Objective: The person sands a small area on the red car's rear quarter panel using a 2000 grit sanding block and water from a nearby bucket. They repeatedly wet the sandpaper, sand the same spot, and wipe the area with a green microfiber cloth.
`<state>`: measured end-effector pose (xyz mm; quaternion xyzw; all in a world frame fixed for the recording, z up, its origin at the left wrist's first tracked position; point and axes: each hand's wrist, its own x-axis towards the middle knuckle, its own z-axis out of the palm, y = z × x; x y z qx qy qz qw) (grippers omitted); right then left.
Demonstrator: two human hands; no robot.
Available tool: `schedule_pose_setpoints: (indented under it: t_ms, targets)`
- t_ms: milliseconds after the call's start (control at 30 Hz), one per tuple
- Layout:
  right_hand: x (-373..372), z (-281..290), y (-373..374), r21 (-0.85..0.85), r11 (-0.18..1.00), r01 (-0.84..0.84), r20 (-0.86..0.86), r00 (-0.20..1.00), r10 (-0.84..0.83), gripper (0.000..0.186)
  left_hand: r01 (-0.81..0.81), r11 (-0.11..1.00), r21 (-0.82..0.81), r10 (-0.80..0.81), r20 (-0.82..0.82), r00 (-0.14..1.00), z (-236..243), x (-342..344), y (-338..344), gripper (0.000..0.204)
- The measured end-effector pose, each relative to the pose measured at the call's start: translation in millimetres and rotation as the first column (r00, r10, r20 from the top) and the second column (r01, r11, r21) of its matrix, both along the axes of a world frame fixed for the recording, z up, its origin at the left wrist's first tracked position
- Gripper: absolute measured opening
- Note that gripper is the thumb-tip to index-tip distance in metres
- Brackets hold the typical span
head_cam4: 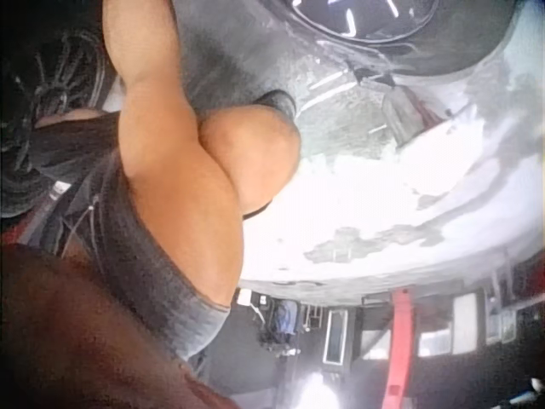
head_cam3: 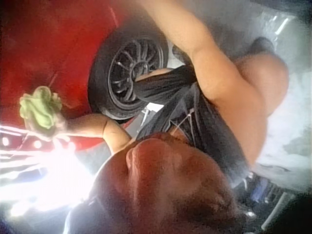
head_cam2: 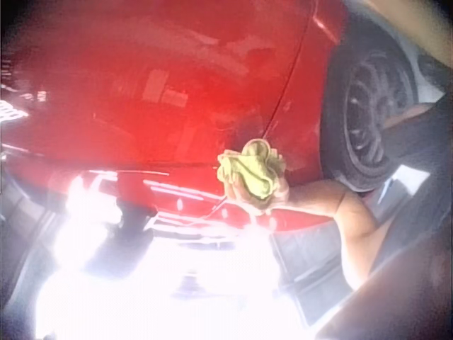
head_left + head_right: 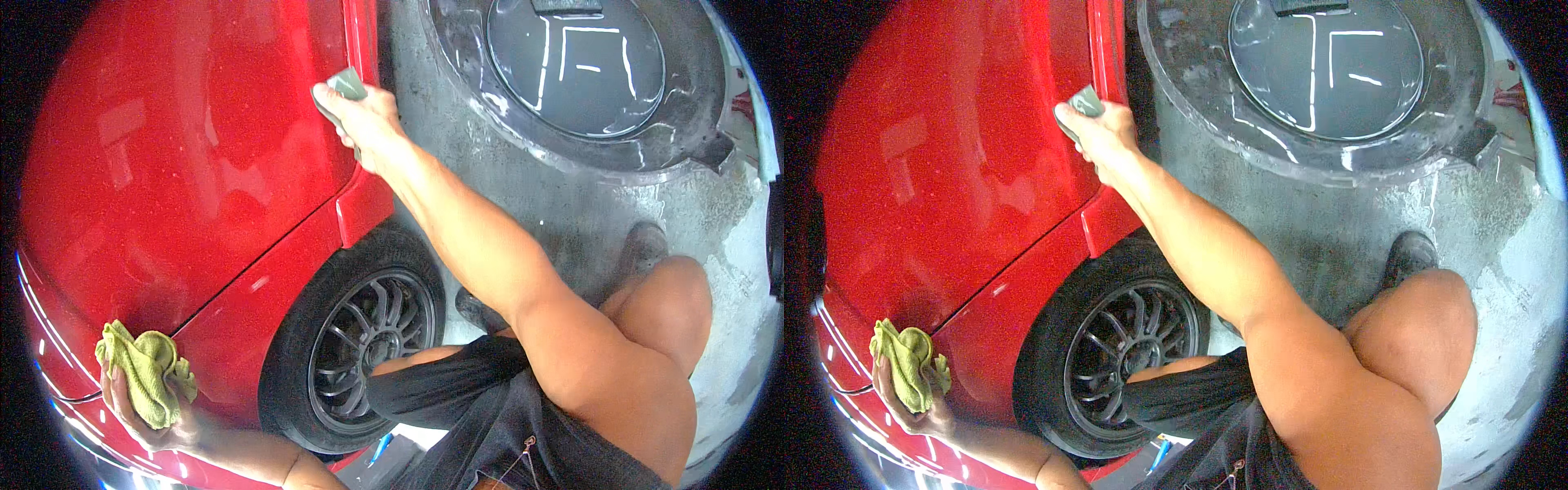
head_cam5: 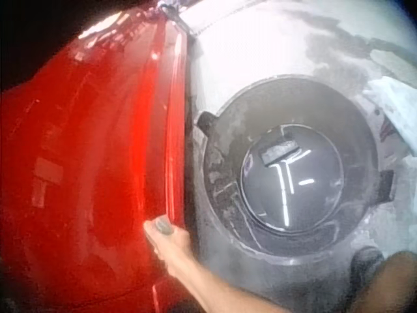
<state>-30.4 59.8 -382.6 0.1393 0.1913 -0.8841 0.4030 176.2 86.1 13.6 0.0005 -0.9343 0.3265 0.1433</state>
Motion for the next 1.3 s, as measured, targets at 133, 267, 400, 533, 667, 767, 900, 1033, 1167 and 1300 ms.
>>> schedule_pose_setpoints:
  t_ms: [133, 267, 400, 533, 667, 767, 900, 1033, 1167, 1300]
  targets:
    - [7.7, 2.1, 2.2, 0.081, 0.996, -0.043, 0.024, 0.999, 0.041, 0.028, 0.017, 1.000, 0.005, -0.017, 0.015, 1.000, 3.5, 4.1, -5.2, 0.061]
    - [-4.0, 1.3, 1.5, 0.082, 0.997, 0.004, -0.006, 1.000, -0.004, 0.027, 0.024, 0.999, 0.023, -0.024, 0.007, 1.000, 0.1, 0.2, -3.3, 0.061]
    - [4.7, 4.6, 11.0, 0.059, 0.998, -0.029, -0.023, 0.999, 0.031, 0.025, 0.022, 1.000, 0.004, -0.022, 0.024, 0.999, 3.5, 0.2, -7.9, 0.061]
    - [18.8, -12.8, 22.0, 0.165, 0.986, -0.028, 0.020, 0.999, 0.025, 0.027, 0.032, 0.999, 0.041, -0.034, 0.049, 0.998, 3.6, 1.9, -8.8, 0.062]
    - [19.6, -26.5, 19.1, 0.245, 0.961, 0.124, 0.021, 0.991, -0.133, 0.026, 0.023, 1.000, -0.008, -0.022, 0.043, 0.999, 2.9, 2.6, -9.7, 0.062]
    - [22.9, -21.8, 17.6, 0.246, 0.964, 0.101, -0.029, 0.995, -0.097, 0.022, 0.007, 1.000, 0.004, -0.007, 0.038, 0.999, 0.9, 0.2, -3.1, 0.062]
    - [26.1, -13.0, 14.2, 0.246, 0.963, 0.111, -0.174, 0.982, -0.069, 0.020, 0.017, 1.000, 0.008, -0.017, 0.041, 0.999, 2.2, 0.9, -5.4, 0.062]
    - [19.5, -13.5, -9.2, 0.214, 0.955, 0.205, -0.254, 0.956, -0.148, 0.021, 0.037, 0.999, -0.011, -0.037, 0.071, 0.997, 3.8, -1.3, -5.2, 0.062]
    - [33.4, -10.4, -6.6, 0.330, 0.917, 0.224, -0.305, 0.945, -0.121, 0.027, 0.018, 1.000, 0.002, -0.018, 0.045, 0.999, 2.6, 0.6, -4.2, 0.062]
    - [29.7, -10.6, -5.7, 0.394, 0.898, 0.196, -0.324, 0.944, -0.064, 0.030, 0.025, 0.998, 0.065, -0.028, 0.053, 0.998, 1.4, 1.1, -5.8, 0.061]
